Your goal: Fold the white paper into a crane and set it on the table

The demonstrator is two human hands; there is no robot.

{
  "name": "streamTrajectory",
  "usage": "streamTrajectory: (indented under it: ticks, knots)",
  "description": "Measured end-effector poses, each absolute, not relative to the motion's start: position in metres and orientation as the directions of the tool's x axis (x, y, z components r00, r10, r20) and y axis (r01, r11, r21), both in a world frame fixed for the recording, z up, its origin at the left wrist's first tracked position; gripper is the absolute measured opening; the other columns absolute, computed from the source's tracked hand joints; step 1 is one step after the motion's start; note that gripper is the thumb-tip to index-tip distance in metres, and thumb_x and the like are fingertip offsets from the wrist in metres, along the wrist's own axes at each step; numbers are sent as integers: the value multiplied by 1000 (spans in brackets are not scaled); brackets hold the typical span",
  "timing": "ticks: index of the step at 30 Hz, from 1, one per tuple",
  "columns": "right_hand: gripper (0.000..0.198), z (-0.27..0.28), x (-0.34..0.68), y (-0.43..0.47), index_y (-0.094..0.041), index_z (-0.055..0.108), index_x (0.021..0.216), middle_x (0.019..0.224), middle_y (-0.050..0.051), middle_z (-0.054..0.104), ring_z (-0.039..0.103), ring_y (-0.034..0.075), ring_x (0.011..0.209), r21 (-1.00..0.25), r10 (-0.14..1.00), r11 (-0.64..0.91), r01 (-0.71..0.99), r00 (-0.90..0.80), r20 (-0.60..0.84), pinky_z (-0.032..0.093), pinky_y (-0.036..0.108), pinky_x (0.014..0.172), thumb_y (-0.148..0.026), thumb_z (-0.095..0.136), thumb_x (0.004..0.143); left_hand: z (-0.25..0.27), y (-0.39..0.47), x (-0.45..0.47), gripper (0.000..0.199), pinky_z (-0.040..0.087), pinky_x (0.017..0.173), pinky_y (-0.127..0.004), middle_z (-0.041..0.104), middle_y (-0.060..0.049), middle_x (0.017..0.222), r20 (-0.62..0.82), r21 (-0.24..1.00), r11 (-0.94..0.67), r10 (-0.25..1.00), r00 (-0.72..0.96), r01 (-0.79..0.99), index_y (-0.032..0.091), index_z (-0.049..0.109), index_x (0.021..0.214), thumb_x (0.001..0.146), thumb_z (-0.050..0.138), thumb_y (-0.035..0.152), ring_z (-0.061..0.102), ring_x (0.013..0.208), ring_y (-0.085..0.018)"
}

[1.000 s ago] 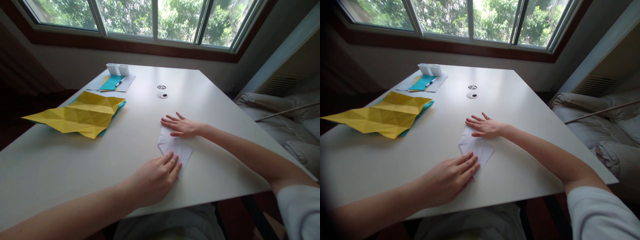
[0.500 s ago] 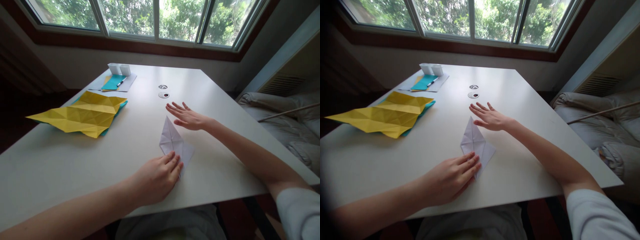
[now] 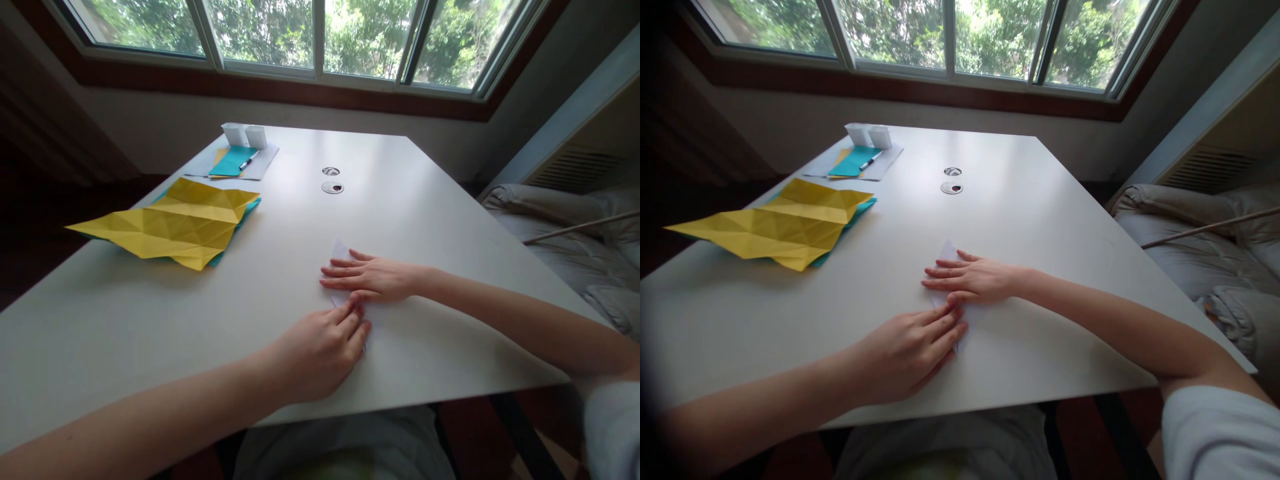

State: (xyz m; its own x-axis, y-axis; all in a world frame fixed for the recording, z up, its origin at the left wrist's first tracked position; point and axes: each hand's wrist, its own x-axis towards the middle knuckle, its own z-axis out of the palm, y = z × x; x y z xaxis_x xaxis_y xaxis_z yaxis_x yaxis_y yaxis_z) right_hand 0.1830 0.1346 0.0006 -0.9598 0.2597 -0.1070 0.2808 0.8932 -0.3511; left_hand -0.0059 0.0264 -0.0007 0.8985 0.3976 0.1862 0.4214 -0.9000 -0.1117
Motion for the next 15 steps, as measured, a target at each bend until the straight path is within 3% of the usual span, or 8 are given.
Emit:
streamTrajectory:
  ticks: [6, 11, 15]
  knots:
    - [54, -2, 180, 159, -26, 14, 142, 148, 3, 19, 14, 23, 137, -312, 390, 863, 398, -916, -90, 0, 50, 109, -45, 25, 93, 4, 29, -8, 34, 40, 95, -36, 57, -18, 120, 184, -65, -900, 413, 892, 431, 5, 54, 113, 90, 36, 23, 50, 115, -26]
    - [57, -3, 192, 162, -25, 10, 143, 149, 3, 14, 12, 24, 137, -280, 534, 793, 541, -839, -108, 3, 54, 108, -49, 22, 92, 20, 47, -19, 31, 44, 87, -38, 65, -10, 101, 112, 61, -850, 526, 843, 523, 15, 60, 84, 90, 36, 34, 57, 102, -23]
    - [57, -4, 212, 152, -25, 8, 143, 148, 5, 15, 15, 24, 136, -250, 611, 749, 614, -785, -101, 2, 55, 108, -49, 21, 93, 24, 71, -36, 27, 45, 85, -34, 67, -8, 91, 125, 116, -782, 623, 772, 612, 16, 62, 84, 89, 39, 30, 61, 94, -21]
